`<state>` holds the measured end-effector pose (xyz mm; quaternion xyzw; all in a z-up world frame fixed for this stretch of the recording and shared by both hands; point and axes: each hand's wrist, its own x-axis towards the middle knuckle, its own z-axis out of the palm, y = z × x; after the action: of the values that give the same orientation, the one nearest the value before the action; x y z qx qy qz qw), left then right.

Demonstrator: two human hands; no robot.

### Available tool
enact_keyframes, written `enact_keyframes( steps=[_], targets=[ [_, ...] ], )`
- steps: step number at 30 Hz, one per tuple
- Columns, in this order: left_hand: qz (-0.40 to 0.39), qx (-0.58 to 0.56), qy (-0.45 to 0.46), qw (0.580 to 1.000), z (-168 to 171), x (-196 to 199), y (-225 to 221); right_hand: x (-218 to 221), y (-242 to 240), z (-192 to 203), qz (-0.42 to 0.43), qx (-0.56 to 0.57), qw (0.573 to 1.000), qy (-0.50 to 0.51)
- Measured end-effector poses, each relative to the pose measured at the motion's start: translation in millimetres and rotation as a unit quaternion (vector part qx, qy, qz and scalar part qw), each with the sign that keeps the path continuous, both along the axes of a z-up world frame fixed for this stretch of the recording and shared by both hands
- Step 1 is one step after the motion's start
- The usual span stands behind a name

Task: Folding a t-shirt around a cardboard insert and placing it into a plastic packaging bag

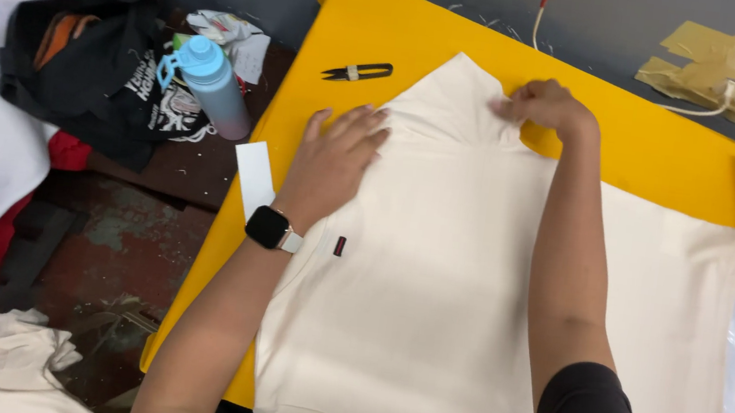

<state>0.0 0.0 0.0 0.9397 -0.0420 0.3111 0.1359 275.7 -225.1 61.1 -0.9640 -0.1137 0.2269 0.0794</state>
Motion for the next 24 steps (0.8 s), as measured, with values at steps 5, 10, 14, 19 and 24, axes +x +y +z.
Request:
enact_keyframes(
  steps=[5, 10, 14, 19, 24],
  targets=[
    [0.015, 0.083, 0.162, 0.983, -34, 5, -11, 16, -29, -72, 0.072, 0.224, 0.962, -0.140],
    [0.009, 0.017, 0.207, 0.978, -22, 8, -6, 19, -58, -81, 0.026, 0.355, 0.889, -0.289],
    [0.022, -0.008, 0.270, 0.963, -10, 10, -8, -73, -143, -29, 0.175, 0.298, 0.825, -0.448],
    [0.059, 0.074, 0.294, 0.951, -7, 11, -3, -266, -306, -36, 0.150, 0.070, 0.950, -0.264],
    [0.150, 0.155, 0.247, 0.945, 2, -8, -3, -397, -412, -38, -0.073, -0.028, 0.987, -0.141]
  ],
)
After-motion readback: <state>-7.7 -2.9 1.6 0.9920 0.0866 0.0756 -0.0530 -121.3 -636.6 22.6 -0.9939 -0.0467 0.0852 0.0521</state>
